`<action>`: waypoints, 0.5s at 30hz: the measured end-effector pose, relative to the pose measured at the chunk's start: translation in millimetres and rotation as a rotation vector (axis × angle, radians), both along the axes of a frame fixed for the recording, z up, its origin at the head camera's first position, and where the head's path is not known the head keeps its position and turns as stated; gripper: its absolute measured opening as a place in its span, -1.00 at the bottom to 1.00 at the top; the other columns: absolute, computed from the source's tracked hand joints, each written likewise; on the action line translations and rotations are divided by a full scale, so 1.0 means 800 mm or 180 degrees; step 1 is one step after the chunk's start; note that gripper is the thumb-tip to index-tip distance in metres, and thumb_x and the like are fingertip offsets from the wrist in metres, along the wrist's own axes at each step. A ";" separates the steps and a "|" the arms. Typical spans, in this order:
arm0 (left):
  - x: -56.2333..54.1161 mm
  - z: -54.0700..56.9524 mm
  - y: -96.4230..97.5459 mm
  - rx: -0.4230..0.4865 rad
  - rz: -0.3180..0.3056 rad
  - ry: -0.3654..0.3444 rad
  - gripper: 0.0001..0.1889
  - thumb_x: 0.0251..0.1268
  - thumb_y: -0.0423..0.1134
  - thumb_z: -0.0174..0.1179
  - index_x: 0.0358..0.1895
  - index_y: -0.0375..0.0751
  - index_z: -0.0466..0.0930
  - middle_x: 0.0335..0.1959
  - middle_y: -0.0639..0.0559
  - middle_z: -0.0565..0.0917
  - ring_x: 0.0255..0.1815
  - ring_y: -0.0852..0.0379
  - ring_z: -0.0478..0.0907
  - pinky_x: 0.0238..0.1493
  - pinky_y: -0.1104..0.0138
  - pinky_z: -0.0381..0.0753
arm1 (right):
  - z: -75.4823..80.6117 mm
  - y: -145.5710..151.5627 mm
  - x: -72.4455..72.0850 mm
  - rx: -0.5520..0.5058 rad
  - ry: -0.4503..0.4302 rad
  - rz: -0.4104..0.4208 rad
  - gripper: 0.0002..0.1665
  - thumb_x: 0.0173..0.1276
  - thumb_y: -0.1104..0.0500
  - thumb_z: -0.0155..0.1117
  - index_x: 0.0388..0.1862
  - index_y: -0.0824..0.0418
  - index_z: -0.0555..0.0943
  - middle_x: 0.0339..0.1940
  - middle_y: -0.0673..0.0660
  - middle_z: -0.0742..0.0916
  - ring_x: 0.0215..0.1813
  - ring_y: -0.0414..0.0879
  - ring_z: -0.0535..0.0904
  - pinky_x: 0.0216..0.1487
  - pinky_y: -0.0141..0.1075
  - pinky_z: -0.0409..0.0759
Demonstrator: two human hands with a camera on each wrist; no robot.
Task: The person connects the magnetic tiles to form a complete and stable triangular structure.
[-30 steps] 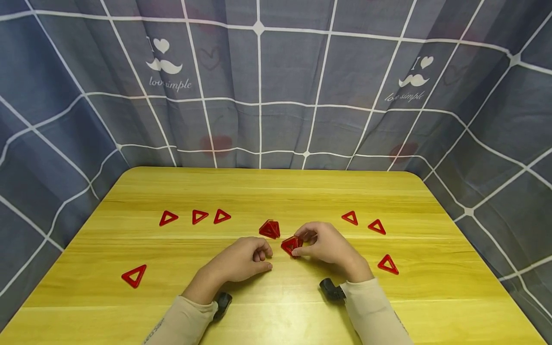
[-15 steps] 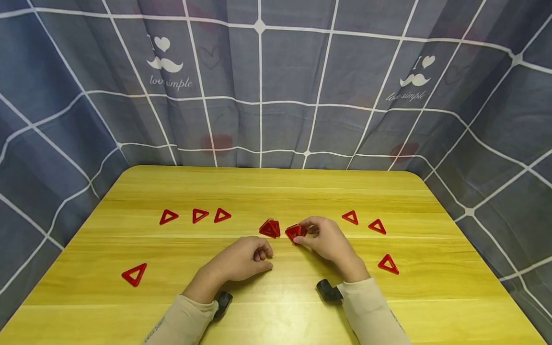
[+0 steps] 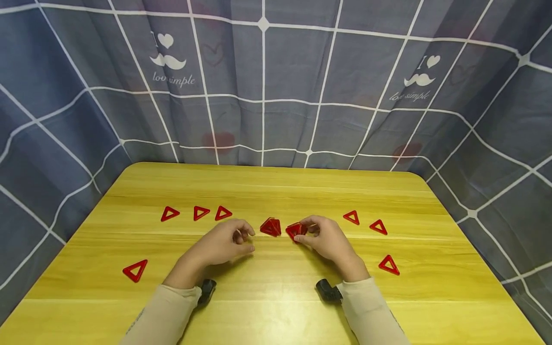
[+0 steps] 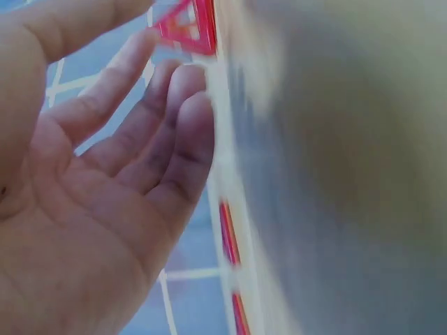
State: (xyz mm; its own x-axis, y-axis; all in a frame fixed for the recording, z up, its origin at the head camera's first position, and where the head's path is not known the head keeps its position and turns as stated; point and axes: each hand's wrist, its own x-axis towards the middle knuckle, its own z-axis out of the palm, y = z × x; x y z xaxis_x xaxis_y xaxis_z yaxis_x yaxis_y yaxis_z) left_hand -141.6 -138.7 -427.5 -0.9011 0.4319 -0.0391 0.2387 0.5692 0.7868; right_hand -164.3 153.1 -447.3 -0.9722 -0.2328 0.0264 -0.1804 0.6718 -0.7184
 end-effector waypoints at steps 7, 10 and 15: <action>-0.028 0.008 -0.046 -0.0240 0.0477 0.0199 -0.49 0.12 -0.30 0.51 0.16 -0.26 0.57 -0.01 -0.14 0.60 -0.04 -0.10 0.52 0.02 0.05 0.52 | -0.001 0.000 0.000 0.0021 -0.0017 -0.0018 -0.53 0.18 0.07 0.60 0.03 0.19 0.71 -0.11 0.05 0.74 -0.06 -0.04 0.65 0.06 -0.08 0.59; -0.041 0.010 -0.060 -0.0334 0.0582 0.0192 -0.40 0.10 -0.29 0.53 0.24 -0.27 0.54 0.05 -0.18 0.58 0.00 -0.15 0.49 0.04 0.01 0.49 | -0.001 0.001 0.001 0.0030 -0.0024 -0.0017 -0.53 0.18 0.07 0.60 0.03 0.19 0.70 -0.11 0.05 0.74 -0.06 -0.04 0.66 0.06 -0.08 0.59; -0.061 0.006 -0.076 -0.0568 0.0656 0.0154 -0.36 0.12 -0.24 0.53 0.29 -0.28 0.53 0.12 -0.25 0.53 0.06 -0.20 0.47 0.08 -0.03 0.48 | -0.001 0.003 0.000 0.0034 0.0008 0.0043 -0.46 0.13 0.03 0.63 0.05 0.20 0.70 -0.08 0.06 0.74 -0.05 -0.02 0.66 0.06 -0.06 0.59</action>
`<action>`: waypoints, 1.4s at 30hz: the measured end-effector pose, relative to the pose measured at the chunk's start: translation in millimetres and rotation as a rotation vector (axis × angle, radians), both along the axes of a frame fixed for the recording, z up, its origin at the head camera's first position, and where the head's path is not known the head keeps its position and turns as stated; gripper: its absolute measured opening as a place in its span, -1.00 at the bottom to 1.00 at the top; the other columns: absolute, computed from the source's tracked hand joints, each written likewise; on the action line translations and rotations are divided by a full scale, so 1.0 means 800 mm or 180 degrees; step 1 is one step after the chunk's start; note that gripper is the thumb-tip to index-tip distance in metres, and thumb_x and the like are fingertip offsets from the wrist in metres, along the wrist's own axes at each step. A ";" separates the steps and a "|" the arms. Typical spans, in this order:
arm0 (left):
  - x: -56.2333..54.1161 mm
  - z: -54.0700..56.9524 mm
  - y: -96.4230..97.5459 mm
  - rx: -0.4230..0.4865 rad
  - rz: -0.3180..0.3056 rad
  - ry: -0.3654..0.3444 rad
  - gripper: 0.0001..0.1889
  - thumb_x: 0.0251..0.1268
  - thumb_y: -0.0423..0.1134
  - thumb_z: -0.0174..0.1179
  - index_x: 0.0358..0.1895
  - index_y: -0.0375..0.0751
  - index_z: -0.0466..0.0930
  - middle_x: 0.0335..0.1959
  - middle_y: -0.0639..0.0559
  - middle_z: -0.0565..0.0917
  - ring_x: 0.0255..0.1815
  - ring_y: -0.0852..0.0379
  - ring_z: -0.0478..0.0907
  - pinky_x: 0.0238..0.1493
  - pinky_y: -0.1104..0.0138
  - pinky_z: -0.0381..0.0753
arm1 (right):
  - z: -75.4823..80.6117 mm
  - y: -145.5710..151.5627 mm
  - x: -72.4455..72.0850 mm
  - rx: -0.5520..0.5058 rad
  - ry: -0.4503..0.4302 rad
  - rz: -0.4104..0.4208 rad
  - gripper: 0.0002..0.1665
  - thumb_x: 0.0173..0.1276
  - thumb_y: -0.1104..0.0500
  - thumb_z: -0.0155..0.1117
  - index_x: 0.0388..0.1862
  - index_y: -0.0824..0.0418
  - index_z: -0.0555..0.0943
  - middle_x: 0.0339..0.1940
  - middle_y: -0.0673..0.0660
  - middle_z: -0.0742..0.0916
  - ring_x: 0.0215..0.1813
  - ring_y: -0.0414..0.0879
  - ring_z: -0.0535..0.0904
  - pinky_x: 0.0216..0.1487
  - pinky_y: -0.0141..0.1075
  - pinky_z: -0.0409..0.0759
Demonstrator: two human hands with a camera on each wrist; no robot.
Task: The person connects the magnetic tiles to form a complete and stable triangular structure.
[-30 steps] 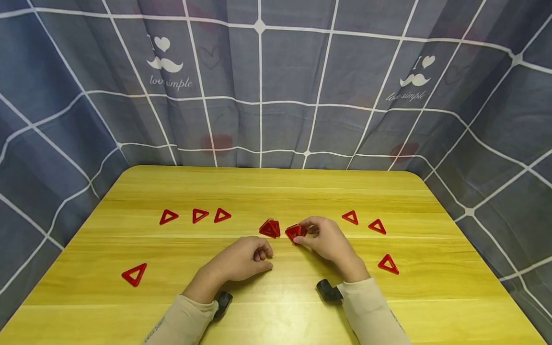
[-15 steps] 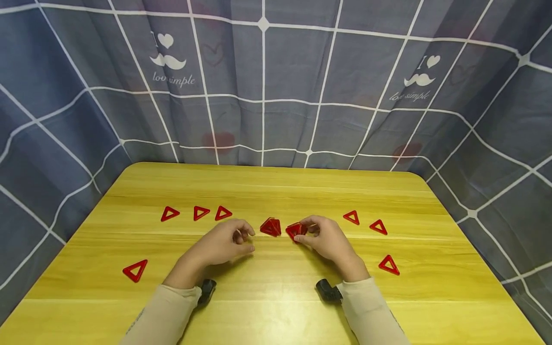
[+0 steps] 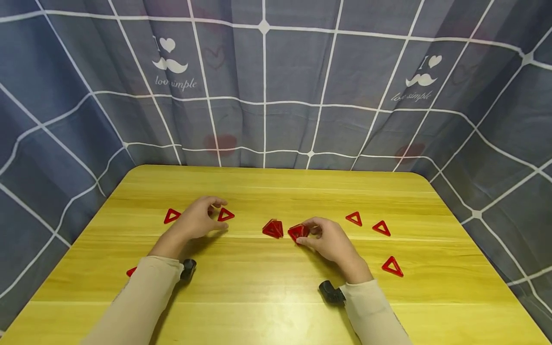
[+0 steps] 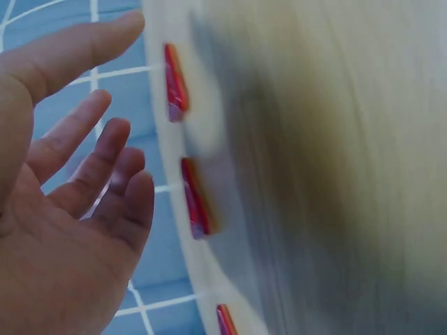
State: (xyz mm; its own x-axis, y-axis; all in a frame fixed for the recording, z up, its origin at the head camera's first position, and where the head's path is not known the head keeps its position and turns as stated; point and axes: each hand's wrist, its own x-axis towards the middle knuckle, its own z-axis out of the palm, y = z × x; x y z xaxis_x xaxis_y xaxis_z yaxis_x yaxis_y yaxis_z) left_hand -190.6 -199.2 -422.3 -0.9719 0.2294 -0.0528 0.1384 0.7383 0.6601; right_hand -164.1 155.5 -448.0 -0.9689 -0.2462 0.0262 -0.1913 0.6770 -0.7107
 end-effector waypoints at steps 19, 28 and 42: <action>-0.018 -0.015 -0.015 -0.0376 0.0105 0.0005 -0.44 0.12 -0.08 0.52 0.19 -0.19 0.66 0.14 -0.25 0.49 0.17 -0.33 0.29 0.17 -0.23 0.10 | 0.001 -0.001 0.001 -0.0096 -0.0041 0.0009 -0.50 0.16 0.11 0.61 0.06 0.22 0.69 -0.10 0.08 0.74 -0.06 -0.04 0.66 0.03 -0.12 0.61; -0.014 -0.010 -0.006 -0.0230 0.0270 0.0029 -0.46 0.03 -0.10 0.58 0.11 -0.18 0.68 -0.09 -0.01 0.70 0.01 -0.11 0.50 0.04 -0.15 0.04 | -0.001 -0.002 -0.001 -0.0086 -0.0029 0.0017 -0.50 0.17 0.10 0.61 0.07 0.22 0.69 -0.10 0.07 0.74 -0.06 -0.04 0.65 0.02 -0.12 0.61; 0.050 0.002 0.069 0.0337 -0.0246 -0.0266 -0.48 -0.07 -0.16 0.63 0.05 -0.09 0.73 -0.25 0.19 0.65 -0.13 0.04 0.54 -0.13 0.18 0.49 | 0.002 -0.002 0.001 0.0002 -0.0092 -0.0008 -0.48 0.17 0.10 0.60 0.10 0.18 0.68 -0.08 0.05 0.73 -0.05 -0.05 0.64 0.04 -0.12 0.59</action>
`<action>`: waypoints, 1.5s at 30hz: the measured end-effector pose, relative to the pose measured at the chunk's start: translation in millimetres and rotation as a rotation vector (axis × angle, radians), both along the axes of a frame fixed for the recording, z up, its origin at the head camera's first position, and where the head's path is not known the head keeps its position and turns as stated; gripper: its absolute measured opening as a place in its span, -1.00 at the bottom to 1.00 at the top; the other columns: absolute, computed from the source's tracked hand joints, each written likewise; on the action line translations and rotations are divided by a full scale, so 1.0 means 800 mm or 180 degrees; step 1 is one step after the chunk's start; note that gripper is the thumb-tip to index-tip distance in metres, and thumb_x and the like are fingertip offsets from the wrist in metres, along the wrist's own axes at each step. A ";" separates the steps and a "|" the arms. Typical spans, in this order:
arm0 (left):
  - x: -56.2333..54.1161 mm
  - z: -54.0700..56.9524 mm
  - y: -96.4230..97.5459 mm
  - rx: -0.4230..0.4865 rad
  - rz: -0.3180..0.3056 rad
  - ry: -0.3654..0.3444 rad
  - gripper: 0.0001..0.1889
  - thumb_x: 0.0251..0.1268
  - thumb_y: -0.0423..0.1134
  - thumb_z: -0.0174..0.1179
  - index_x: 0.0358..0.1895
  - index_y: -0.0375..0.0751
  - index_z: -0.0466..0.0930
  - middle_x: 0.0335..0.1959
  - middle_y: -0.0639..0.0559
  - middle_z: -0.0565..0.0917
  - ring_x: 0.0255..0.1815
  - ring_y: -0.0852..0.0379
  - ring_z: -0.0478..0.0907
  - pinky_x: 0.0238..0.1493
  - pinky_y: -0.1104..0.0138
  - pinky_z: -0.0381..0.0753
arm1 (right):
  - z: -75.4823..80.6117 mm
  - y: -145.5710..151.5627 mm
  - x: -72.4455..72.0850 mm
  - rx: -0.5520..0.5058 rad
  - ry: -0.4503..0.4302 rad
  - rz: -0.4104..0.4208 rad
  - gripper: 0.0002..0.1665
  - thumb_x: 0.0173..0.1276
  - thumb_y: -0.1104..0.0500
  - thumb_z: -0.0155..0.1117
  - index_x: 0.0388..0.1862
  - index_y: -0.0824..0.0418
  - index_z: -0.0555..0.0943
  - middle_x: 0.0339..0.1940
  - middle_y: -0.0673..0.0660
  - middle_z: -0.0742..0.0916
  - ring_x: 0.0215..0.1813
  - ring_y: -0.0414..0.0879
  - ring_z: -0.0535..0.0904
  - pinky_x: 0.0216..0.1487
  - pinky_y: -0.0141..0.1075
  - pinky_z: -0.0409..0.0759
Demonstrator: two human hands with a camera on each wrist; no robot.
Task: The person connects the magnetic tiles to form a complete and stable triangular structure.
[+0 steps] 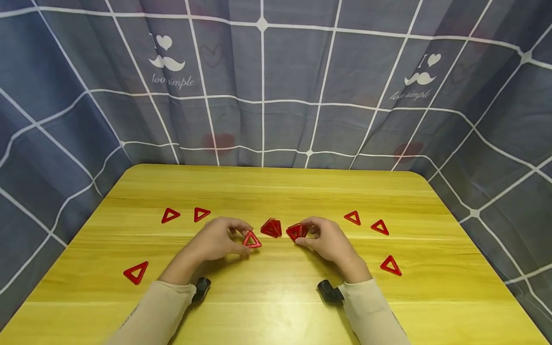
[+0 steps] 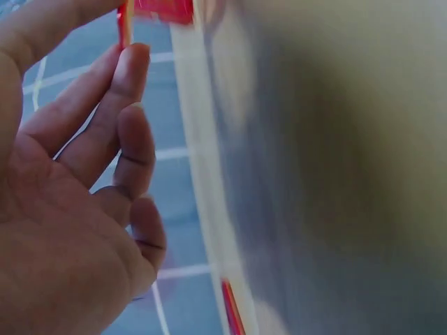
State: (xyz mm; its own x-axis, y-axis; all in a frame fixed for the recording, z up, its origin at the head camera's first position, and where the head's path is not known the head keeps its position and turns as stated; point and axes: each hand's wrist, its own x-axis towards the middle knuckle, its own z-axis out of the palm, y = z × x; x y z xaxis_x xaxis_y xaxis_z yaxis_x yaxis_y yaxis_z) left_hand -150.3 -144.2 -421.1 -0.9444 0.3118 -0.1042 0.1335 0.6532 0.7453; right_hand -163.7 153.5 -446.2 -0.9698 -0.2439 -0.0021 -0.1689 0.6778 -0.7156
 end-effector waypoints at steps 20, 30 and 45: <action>0.037 -0.013 0.056 -0.0091 -0.0956 -0.0172 -0.59 -0.06 -0.16 0.63 -0.09 -0.03 0.71 -0.37 0.17 0.57 -0.34 0.19 0.46 -0.18 0.22 0.41 | 0.002 0.002 0.001 0.0112 0.0128 0.0064 -0.48 0.21 0.11 0.57 0.15 0.20 0.68 -0.06 0.07 0.71 -0.06 -0.04 0.62 0.03 -0.08 0.59; 0.033 -0.010 0.054 0.0028 -0.1094 -0.0230 -0.52 -0.02 -0.18 0.61 0.00 -0.08 0.65 -0.34 0.07 0.54 -0.35 0.13 0.40 -0.29 0.28 0.40 | 0.001 0.001 -0.003 0.0265 0.0373 0.0161 -0.33 0.32 0.16 0.48 0.37 0.27 0.52 -0.15 0.11 0.61 -0.20 -0.10 0.58 -0.05 -0.12 0.59; 0.033 -0.014 0.038 0.0295 -0.1111 -0.0685 -0.50 0.05 -0.22 0.57 0.08 -0.09 0.61 -0.23 0.02 0.52 -0.20 0.04 0.37 -0.15 0.26 0.36 | 0.046 0.074 0.011 0.0094 -0.0511 0.0595 -0.43 0.27 0.23 0.51 0.26 0.23 0.59 0.04 0.18 0.66 0.01 0.08 0.64 -0.01 -0.09 0.63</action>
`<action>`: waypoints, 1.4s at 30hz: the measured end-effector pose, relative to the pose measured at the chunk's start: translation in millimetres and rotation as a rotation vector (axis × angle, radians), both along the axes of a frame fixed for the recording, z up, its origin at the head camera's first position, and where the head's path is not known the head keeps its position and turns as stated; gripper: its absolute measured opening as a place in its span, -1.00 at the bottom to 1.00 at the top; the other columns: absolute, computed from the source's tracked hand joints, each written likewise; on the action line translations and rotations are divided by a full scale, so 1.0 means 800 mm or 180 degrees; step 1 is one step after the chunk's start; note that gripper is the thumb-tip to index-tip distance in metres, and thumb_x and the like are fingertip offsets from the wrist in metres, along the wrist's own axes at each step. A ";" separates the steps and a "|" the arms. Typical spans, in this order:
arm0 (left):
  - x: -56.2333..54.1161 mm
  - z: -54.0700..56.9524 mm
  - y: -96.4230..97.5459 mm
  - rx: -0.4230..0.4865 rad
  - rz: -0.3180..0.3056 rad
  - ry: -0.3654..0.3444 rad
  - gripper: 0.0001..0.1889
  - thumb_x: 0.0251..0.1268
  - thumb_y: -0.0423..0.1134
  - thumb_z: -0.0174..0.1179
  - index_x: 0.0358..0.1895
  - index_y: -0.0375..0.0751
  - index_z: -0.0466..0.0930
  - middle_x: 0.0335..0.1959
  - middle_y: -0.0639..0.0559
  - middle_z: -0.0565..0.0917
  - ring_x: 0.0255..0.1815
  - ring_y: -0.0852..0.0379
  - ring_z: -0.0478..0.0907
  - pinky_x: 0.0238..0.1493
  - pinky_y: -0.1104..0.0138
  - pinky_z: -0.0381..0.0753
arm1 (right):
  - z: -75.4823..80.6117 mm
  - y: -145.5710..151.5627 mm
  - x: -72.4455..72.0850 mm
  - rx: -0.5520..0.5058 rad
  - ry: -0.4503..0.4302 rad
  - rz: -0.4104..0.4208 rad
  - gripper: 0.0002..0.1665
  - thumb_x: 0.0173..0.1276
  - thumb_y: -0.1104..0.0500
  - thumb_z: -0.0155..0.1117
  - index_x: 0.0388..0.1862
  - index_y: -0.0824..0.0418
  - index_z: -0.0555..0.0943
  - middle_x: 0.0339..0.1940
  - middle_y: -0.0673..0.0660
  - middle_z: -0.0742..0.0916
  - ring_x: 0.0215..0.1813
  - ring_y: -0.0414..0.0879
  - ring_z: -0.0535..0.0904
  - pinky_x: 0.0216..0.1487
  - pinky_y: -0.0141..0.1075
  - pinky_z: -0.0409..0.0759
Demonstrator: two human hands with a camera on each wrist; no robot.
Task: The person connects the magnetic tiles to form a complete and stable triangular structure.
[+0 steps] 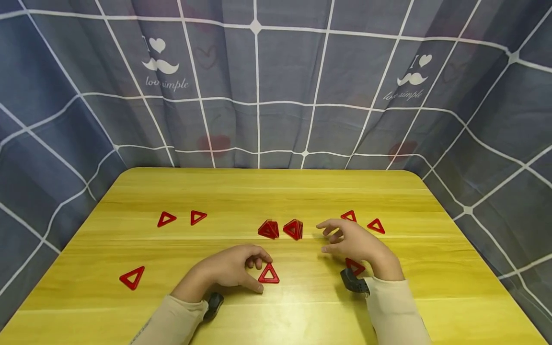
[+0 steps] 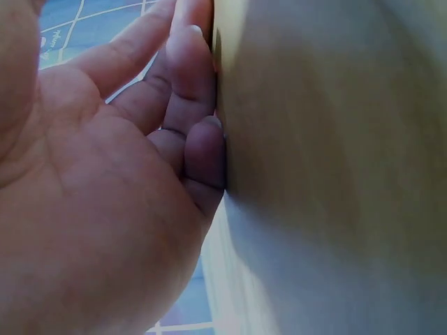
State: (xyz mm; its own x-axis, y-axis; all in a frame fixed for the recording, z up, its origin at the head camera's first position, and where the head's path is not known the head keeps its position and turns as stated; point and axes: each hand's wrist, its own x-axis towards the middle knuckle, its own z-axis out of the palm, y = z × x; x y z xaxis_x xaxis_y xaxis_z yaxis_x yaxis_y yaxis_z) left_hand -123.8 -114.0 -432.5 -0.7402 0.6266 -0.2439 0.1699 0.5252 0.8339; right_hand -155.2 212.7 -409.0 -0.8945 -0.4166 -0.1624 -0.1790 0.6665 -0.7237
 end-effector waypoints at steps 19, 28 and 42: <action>-0.001 -0.001 0.000 0.0081 -0.0055 -0.0011 -0.51 0.06 -0.23 0.57 0.09 -0.11 0.62 -0.24 -0.02 0.51 -0.21 0.02 0.36 -0.19 0.24 0.34 | 0.012 0.057 0.017 0.0188 -0.0691 -0.0042 -0.41 -0.16 0.49 0.66 -0.08 0.19 0.73 -0.17 0.15 0.61 -0.23 0.05 0.48 -0.18 -0.18 0.55; 0.000 -0.001 0.000 0.0107 -0.0050 -0.0003 -0.52 0.07 -0.23 0.56 0.08 -0.12 0.63 -0.24 -0.02 0.51 -0.21 0.01 0.36 -0.19 0.26 0.34 | -0.004 0.046 0.018 -0.0161 -0.1046 -0.0021 -0.46 -0.07 0.77 0.26 -0.25 0.25 0.72 -0.40 0.15 0.55 -0.58 -0.13 0.30 -0.49 -0.35 0.44; -0.002 -0.006 -0.001 0.0029 -0.0040 0.0040 -0.54 0.09 -0.19 0.55 0.08 -0.06 0.64 -0.24 0.02 0.52 -0.22 0.05 0.37 -0.18 0.27 0.36 | -0.004 0.040 0.014 0.0120 -0.0572 0.0062 -0.67 -0.07 0.25 0.71 -0.36 0.19 0.71 -0.43 0.08 0.66 -0.31 -0.01 0.46 -0.26 -0.15 0.49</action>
State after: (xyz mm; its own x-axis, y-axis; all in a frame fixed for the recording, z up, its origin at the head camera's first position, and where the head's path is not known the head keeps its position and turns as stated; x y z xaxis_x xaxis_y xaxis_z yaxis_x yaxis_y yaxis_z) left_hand -125.8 -114.7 -437.1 -0.7351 0.6381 -0.2289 0.1868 0.5153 0.8364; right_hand -144.4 244.4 -412.4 -0.8414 -0.4242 -0.3346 -0.0624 0.6915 -0.7197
